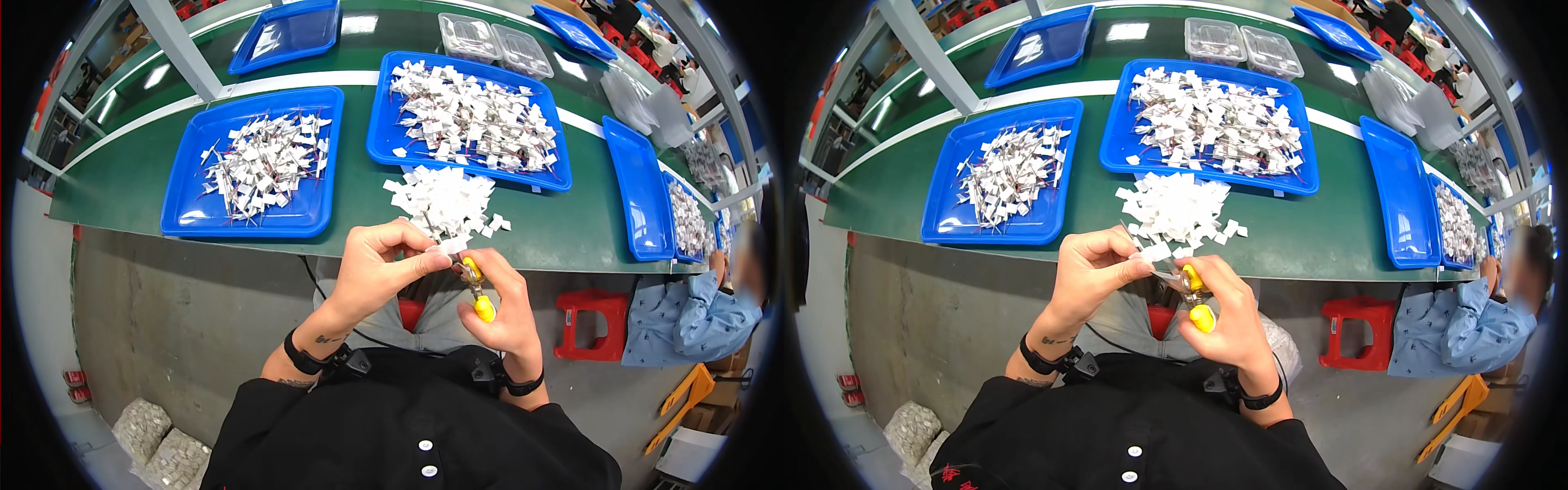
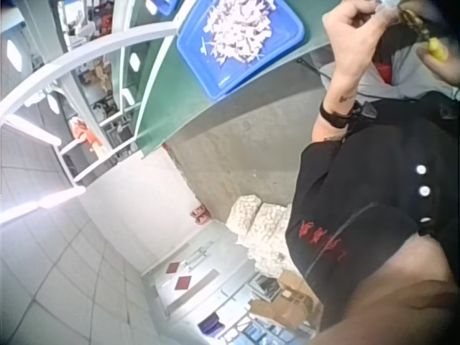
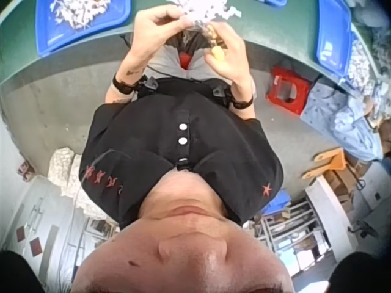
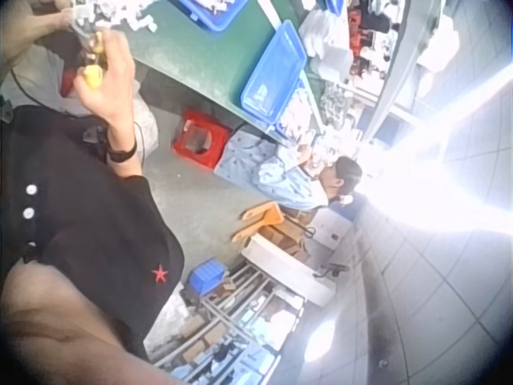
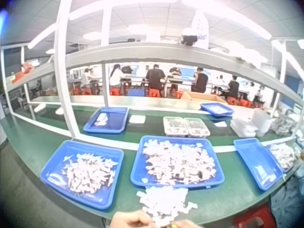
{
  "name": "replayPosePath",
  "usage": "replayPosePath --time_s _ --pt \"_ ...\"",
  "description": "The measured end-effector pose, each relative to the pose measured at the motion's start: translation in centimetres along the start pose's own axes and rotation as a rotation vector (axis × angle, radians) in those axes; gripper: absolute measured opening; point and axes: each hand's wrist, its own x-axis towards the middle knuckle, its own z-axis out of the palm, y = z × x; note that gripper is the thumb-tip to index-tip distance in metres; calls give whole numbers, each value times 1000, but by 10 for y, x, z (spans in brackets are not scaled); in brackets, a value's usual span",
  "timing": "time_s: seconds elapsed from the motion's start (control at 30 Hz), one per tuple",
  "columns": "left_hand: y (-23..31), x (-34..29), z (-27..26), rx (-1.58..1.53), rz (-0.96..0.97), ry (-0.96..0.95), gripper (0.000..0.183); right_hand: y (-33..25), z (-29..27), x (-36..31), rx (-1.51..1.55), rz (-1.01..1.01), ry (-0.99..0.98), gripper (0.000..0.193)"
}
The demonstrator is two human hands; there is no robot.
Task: Using scissors to cut small white rectangular pieces from strips of material at a factory workbench.
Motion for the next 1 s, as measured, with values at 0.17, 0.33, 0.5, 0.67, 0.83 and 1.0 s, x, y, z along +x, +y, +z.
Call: replayPosePath --time_s 0.17,0.33,0.5,0.67,0.83,1.0 --pt "3 0 0 14 32 -9 11 -1 1 1 4 -12 3 54" --pt "1 -2 0 4 29 -9 9 -5 5 4 -56 -17 19 50" --pt "2 -3 2 34 19 7 8 -6 11 3 -90 -18 98 40" --pt "0 -4 3 63 54 -1 8 -5 14 1 -133 -30 153 32" --pt "1 -4 3 75 51 3 9 6 18 -3 -143 -74 226 29" --pt "11 7 -2 633 531 85 14 16 15 -3 146 33 225 36"
